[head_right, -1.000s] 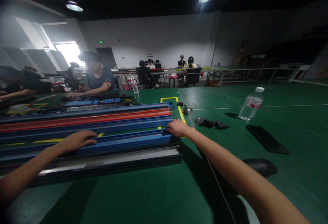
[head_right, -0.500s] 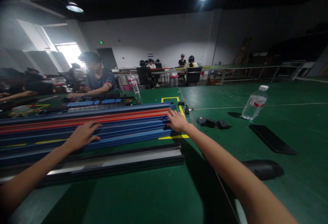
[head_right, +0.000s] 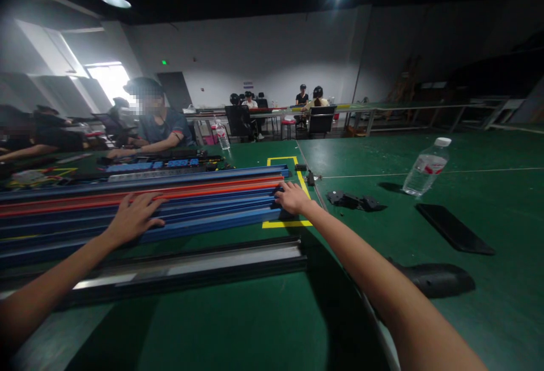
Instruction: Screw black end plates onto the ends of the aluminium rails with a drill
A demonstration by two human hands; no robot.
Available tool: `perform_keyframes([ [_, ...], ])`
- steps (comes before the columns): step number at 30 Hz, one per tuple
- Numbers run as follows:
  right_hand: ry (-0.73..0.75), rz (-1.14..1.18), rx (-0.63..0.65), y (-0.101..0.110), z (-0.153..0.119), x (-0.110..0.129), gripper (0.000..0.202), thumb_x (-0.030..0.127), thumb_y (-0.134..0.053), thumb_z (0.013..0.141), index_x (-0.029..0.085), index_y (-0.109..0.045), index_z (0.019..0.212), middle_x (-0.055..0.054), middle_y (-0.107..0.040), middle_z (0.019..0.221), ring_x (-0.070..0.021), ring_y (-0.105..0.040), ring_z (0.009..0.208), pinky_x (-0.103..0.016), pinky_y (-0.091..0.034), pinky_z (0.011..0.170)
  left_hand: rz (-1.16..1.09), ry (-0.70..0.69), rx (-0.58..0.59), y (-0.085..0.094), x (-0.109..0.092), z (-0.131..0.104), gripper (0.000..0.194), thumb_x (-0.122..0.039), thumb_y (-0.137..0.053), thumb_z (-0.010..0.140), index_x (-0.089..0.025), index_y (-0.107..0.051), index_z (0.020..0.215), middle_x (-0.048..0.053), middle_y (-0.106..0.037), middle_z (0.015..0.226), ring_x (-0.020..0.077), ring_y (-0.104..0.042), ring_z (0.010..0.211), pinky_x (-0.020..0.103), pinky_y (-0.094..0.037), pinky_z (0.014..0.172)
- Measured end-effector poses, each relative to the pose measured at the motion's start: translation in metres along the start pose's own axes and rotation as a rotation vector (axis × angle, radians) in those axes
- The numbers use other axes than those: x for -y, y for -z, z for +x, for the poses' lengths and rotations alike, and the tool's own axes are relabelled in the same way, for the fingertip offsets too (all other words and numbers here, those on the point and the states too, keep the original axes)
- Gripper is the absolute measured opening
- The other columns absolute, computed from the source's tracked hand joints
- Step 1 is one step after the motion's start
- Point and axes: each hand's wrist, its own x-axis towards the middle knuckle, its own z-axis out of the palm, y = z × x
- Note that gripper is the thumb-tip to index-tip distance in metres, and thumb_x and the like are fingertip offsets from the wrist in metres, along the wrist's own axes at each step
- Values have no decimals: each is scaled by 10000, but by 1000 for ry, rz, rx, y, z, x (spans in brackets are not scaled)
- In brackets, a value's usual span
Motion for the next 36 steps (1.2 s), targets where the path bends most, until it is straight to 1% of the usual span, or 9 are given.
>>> perform_keyframes([
  [6, -13, -21, 4, 2, 0, 2, 352, 374, -609, 972, 208, -603, 1283, -106, -527, 1437, -295, -548, 1244, -537, -476, 1019, -7, 23, -36, 0, -5, 16, 487, -314, -641, 854, -181, -554, 1315, 215, -491, 1460, 404, -446, 1336, 670, -131, 1155],
  [12, -48, -9, 2, 1, 0, 5, 350, 371, -613, 970, 208, -605, 1280, -106, -530, 1436, -294, -552, 1239, -537, -480, 1017, 25, 4, 0, -2, 4, 22, 487, -332, -659, 846, -162, -561, 1292, 231, -525, 1417, 412, -467, 1304, 699, -168, 1127],
  [16, -74, 27, -14, 5, -3, 9, 335, 372, -612, 971, 205, -616, 1262, -104, -541, 1426, -292, -551, 1242, -541, -467, 1029, 40, -4, 72, 12, -5, 29, 494, -301, -691, 808, -147, -597, 1268, 253, -541, 1386, 442, -487, 1290, 671, -268, 1096],
  [19, -119, 72, -42, 13, -7, 15, 341, 387, -608, 971, 197, -619, 1255, -102, -559, 1404, -296, -543, 1253, -556, -439, 1049, 29, -31, 124, 43, -46, 40, 468, -234, -656, 809, -110, -613, 1258, 260, -579, 1333, 454, -534, 1240, 597, -417, 1003],
  [24, -232, 206, -142, 46, -23, 22, 387, 395, -464, 1030, 143, -571, 1304, -158, -561, 1384, -308, -540, 1252, -531, -410, 1057, -357, -255, -6, 116, -179, 31, 485, -457, -413, 1020, -147, -538, 1372, 156, -626, 1346, 282, -593, 1227, 437, -467, 1042],
  [26, -255, 282, -170, 65, -39, 18, 410, 403, -420, 1038, 124, -573, 1297, -184, -600, 1316, -302, -582, 1190, -470, -451, 1009, -442, -344, -34, 132, -232, 18, 589, -555, -392, 1011, -132, -512, 1404, 156, -608, 1377, 283, -570, 1262, 453, -447, 1073],
  [28, -253, 355, -180, 83, -60, 9, 392, 425, -477, 1010, 159, -598, 1272, -158, -633, 1273, -281, -615, 1131, -409, -481, 961, -469, -396, -26, 134, -270, 6, 766, -658, -436, 955, -80, -451, 1457, 199, -555, 1431, 328, -530, 1305, 498, -428, 1090],
  [31, -287, 448, -191, 98, -96, -10, 335, 411, -525, 980, 178, -639, 1193, -119, -684, 1196, -251, -648, 1049, -365, -503, 912, -439, -377, 22, 123, -297, -2, 824, -658, -491, 932, -44, -421, 1478, 233, -563, 1409, 359, -577, 1231, 514, -478, 1014],
  [36, -432, 568, -200, 82, -146, -41, 299, 354, -478, 986, 157, -674, 1096, -89, -747, 1068, -214, -692, 929, -325, -543, 815, -366, -352, 33, 112, -296, -3, 751, -604, -502, 953, -71, -438, 1479, 229, -618, 1328, 350, -627, 1125, 499, -514, 932],
])
